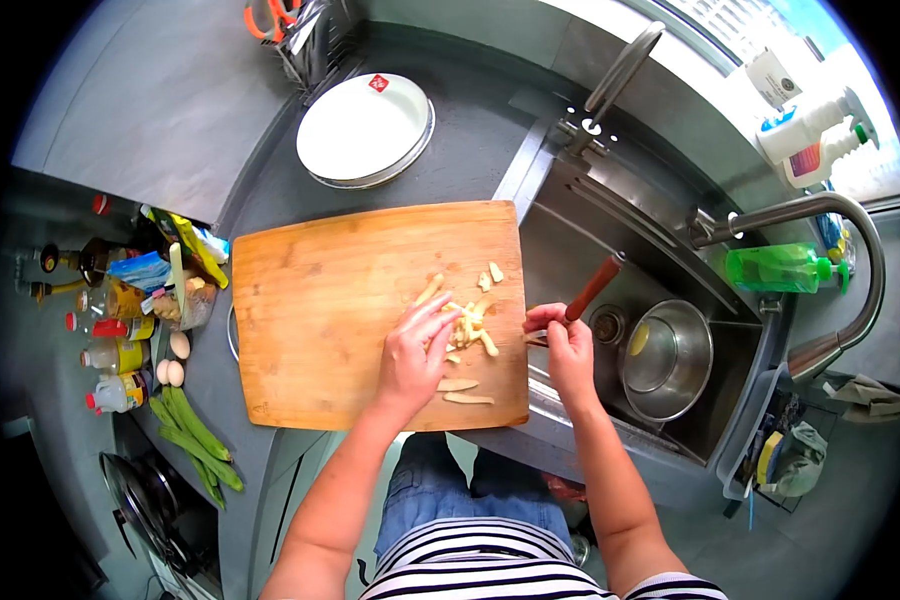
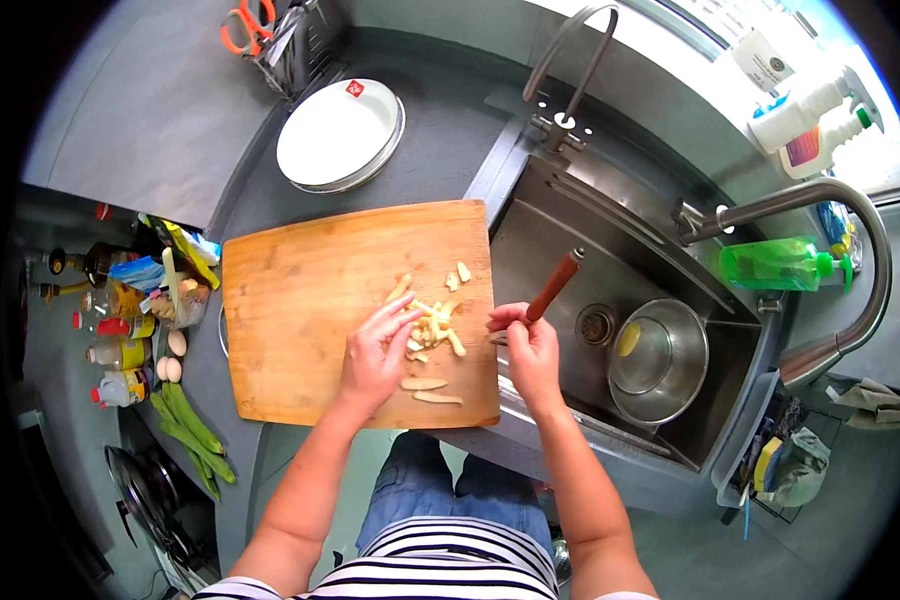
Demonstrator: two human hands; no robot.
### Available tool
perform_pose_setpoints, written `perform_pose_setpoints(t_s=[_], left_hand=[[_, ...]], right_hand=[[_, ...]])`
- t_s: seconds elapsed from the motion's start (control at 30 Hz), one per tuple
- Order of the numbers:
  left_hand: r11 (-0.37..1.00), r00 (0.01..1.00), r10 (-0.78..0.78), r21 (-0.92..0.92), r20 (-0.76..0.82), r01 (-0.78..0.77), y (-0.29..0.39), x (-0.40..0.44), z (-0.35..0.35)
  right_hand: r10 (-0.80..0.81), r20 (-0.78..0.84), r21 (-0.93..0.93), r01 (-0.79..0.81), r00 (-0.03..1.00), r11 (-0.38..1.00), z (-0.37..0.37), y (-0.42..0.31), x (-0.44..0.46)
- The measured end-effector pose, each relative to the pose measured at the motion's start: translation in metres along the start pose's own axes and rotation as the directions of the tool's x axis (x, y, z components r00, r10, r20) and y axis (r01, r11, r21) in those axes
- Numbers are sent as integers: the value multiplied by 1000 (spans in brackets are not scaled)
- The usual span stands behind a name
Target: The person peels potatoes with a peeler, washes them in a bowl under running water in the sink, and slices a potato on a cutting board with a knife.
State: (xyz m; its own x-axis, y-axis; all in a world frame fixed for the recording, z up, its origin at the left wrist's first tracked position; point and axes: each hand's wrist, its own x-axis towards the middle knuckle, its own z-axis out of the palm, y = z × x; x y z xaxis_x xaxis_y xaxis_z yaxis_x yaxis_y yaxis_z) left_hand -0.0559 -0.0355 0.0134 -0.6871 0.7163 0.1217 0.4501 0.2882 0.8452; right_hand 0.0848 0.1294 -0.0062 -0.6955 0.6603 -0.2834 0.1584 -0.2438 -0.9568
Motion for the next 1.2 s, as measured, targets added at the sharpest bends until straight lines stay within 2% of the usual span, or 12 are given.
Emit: perform_pose_setpoints(t_s=[0.1,0.2,0.3,0.4,0.53,0.57,0.67,0.8,0.97,1.13,1.17,1.2], left_hand=[[1000,998,-4,5,56,3,3,4,0],[974,993,83,207,79,-97,15,7,8],[980,991,71,176,114,-90,10,7,13],[997,995,46,65,86,-52,20,11,19],[996,982,81,23,168,-86,42,15,45],[995,981,99,-3,168,-100,41,16,56],[993,984,105,-75,147,-95,44,23,72],[992,989,44,-122,140,-27,56,26,83],[979,984,-35,-193,173,69,57,21,96],[862,959,-242,-421,150,284,63,3,119],[796,948,-222,-518,229,312,52,-3,125],[792,924,-234,-493,301,361,63,-1,119]], right_hand=[[9,-116,-26,-12,993,1000,-27,21,9],[53,-194,-161,-85,979,983,-49,40,19],[226,-204,-428,-294,953,854,-74,62,32],[227,-229,-614,-322,947,721,-83,129,46],[294,-394,-607,-487,871,629,-81,150,52],[313,-379,-614,-490,871,619,-82,155,53],[446,-352,-611,-563,823,557,-75,149,57],[444,-256,-478,-512,859,714,-74,166,63],[478,-115,-297,-489,871,820,-91,150,54],[345,88,-18,-345,934,938,-87,30,-2],[356,123,9,-359,926,933,-84,8,-14],[363,162,34,-373,918,927,-81,-9,-24]])
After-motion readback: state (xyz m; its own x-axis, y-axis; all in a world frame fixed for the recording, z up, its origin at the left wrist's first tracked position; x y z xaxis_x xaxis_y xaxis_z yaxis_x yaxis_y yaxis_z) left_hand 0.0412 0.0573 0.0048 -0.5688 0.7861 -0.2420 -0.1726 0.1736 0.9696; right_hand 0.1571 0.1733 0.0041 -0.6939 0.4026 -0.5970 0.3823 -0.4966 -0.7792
